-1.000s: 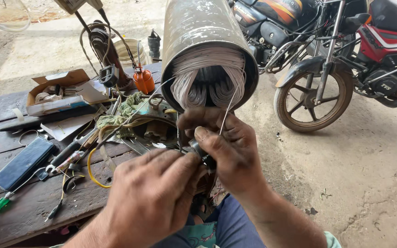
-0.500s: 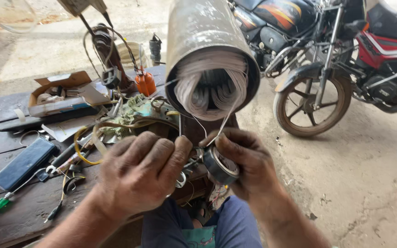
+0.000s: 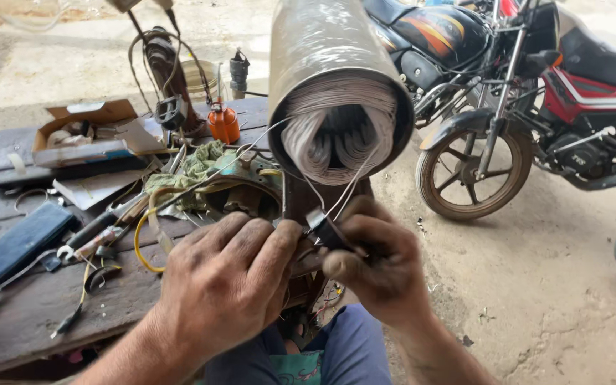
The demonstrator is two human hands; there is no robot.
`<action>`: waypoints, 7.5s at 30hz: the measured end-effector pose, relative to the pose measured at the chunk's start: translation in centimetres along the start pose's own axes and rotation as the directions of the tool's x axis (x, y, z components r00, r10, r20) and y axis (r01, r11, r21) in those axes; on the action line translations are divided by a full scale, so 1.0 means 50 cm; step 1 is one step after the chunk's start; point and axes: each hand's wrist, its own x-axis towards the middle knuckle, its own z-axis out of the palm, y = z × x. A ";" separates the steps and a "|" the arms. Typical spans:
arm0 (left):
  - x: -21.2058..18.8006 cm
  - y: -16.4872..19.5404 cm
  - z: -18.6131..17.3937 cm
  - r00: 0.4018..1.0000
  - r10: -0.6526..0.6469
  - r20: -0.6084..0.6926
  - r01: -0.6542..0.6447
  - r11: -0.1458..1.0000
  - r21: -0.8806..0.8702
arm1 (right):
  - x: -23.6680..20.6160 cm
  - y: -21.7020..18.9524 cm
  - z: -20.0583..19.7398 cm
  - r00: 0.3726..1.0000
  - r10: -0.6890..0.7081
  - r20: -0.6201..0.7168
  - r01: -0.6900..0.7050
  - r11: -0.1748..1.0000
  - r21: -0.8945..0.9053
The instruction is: The person strips insulation from several colored wires using a knife, twists the exposed strands together, and wraps the connections with black electrical tape. The person handles multiple wires and repeatedly applies tape to insulate the joints.
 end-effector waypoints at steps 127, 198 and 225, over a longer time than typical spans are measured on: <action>-0.100 0.124 0.234 0.518 -0.724 0.454 0.194 -0.418 -0.888 | 0.094 -0.031 -0.147 0.788 -0.379 0.485 0.576 0.732 -0.364; -0.113 0.151 0.188 0.790 -0.440 0.427 0.067 -0.630 -0.773 | 0.033 -0.050 -0.129 0.831 -0.317 0.456 0.492 0.801 -0.340; -0.099 0.133 0.186 0.852 -0.520 0.054 0.295 0.394 -0.870 | 0.024 -0.042 -0.112 0.894 -0.166 0.416 0.303 0.908 -0.289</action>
